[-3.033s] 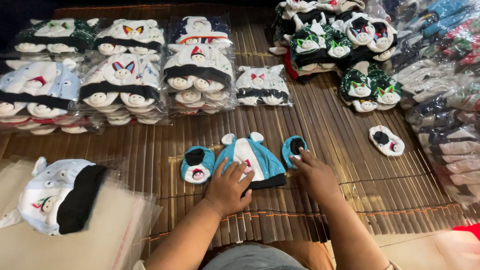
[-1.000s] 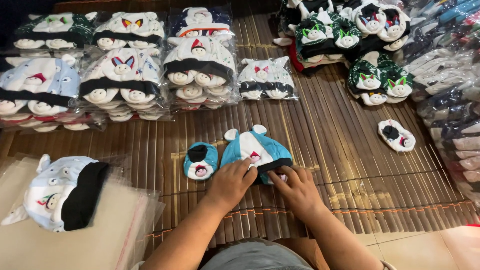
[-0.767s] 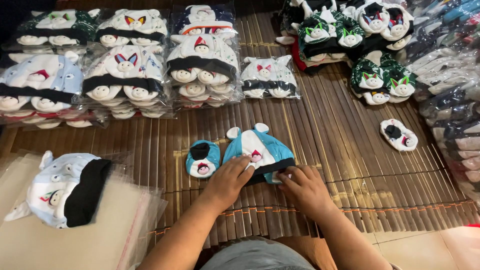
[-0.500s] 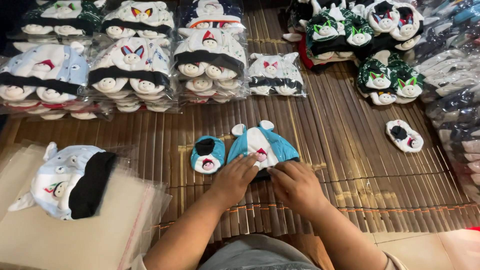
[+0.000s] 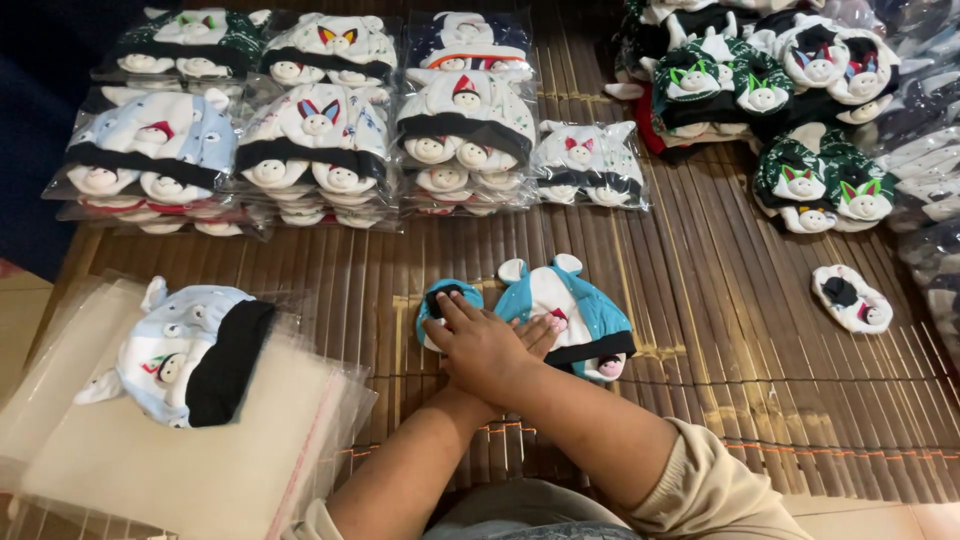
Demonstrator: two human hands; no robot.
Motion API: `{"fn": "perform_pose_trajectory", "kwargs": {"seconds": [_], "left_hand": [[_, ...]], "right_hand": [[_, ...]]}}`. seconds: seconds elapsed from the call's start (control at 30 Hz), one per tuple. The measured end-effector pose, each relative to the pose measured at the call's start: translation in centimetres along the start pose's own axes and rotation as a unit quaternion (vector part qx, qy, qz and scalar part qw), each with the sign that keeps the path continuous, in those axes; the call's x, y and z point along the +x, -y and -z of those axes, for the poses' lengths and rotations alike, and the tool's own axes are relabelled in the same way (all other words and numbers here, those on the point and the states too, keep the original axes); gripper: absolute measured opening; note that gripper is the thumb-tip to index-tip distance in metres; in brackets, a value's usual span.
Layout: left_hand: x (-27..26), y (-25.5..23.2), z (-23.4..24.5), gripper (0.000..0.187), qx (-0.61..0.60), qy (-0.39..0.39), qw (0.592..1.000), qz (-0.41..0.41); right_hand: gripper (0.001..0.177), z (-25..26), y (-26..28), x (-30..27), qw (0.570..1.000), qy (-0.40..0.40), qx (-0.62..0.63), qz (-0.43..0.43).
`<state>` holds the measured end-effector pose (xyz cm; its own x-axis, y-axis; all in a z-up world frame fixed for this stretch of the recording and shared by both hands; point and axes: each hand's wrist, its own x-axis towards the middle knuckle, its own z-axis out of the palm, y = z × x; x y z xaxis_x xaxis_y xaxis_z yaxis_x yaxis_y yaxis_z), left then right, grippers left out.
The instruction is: Packaging baby hats and booties into clear plastic bags
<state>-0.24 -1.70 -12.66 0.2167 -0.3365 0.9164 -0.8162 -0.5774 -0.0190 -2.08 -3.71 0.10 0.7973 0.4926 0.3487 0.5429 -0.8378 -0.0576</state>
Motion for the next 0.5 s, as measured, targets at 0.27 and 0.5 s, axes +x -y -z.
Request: {"fn": "perform_pose_trajectory", "kwargs": {"seconds": [0.27,0.5], "left_hand": [[0.5,-0.2,-0.1,0.040,-0.030,-0.058,0.998,0.010],[0.4,-0.3,0.1,0.036,-0.001,-0.077,0.997,0.023]], "right_hand": [[0.045,-5.2,-0.2,0.5,0.996,0.029,-0.082,-0.007],[0.036,-2.1,-0.6,0.6,0.995,-0.068,-0.053,0.043]]}}
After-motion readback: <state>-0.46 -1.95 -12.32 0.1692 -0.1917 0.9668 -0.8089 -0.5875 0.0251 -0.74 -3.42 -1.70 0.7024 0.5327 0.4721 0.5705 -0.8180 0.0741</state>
